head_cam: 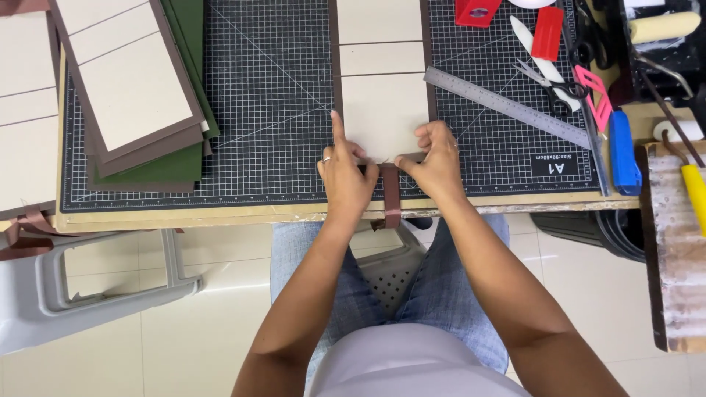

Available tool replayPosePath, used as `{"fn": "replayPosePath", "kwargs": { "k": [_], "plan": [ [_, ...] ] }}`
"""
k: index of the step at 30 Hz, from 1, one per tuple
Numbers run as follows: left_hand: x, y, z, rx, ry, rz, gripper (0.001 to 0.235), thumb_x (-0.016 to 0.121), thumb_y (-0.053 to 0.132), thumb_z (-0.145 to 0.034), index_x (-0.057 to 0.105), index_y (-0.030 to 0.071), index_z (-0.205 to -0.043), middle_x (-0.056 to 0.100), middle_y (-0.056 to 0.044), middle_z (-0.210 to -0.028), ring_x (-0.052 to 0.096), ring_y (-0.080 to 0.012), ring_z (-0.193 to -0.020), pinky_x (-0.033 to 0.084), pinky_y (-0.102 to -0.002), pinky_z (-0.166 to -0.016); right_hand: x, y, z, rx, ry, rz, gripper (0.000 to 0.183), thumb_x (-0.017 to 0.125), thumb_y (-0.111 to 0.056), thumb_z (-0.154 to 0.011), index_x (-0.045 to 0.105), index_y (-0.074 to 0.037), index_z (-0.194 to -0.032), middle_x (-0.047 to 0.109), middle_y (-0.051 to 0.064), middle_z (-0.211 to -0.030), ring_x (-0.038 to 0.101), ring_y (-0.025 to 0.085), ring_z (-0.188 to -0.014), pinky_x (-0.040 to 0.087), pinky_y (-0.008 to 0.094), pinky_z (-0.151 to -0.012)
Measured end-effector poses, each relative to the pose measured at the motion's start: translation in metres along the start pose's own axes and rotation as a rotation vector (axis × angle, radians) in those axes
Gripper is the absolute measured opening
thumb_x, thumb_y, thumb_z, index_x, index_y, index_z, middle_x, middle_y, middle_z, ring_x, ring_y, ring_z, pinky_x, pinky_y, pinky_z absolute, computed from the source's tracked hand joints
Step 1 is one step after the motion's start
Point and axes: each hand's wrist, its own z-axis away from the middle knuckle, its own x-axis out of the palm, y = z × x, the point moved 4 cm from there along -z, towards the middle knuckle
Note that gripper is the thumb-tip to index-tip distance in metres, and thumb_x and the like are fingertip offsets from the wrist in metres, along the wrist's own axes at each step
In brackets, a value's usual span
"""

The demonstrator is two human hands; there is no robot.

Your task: Measuring and attaching ribbons to cardboard panels to assemble craft units.

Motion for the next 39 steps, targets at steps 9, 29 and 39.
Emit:
{"fn": "replayPosePath", "kwargs": {
  "k": [9, 29, 39],
  "plan": [
    [-0.002, 0.006, -0.001, -0.041, 0.007, 0.007, 0.112, 0.085, 0.012, -0.084, 0.009, 0.005, -0.166, 0.065, -0.001, -0.09, 0.052, -0.0262, -0.097, 0.031, -0.042, -0.091, 0.003, 0.003, 0.0, 0.005, 0.01, 0.04, 0.053, 0.09, -0.019, -0.077, 0.058, -0.011, -0.118, 0.057, 0.004, -0.096, 0.056, 0.023, -0.097, 0.053, 0.035, -0.083],
    [0.0, 0.003, 0.001, 0.0, 0.016, -0.074, 0.088, 0.065, 0.008, -0.097, 0.01, 0.004, -0.165, 0.07, -0.002, -0.099, 0.055, -0.0251, -0.102, 0.035, -0.041, -0.094, 0.003, 0.015, -0.002, -0.043, -0.02, 0.021, 0.052, 0.088, -0.011, -0.078, 0.057, -0.012, -0.121, 0.058, 0.006, -0.094, 0.056, 0.027, -0.098, 0.049, 0.039, -0.086],
    [-0.001, -0.001, 0.002, 0.007, -0.002, -0.015, 0.107, 0.08, 0.014, -0.09, 0.006, 0.004, -0.165, 0.067, 0.0, -0.094, 0.053, -0.0246, -0.098, 0.034, -0.041, -0.092, -0.001, 0.014, 0.001, 0.022, -0.052, -0.028, 0.055, 0.091, -0.02, -0.078, 0.059, -0.014, -0.123, 0.062, 0.002, -0.095, 0.058, 0.019, -0.095, 0.051, 0.034, -0.087]
  ]
}}
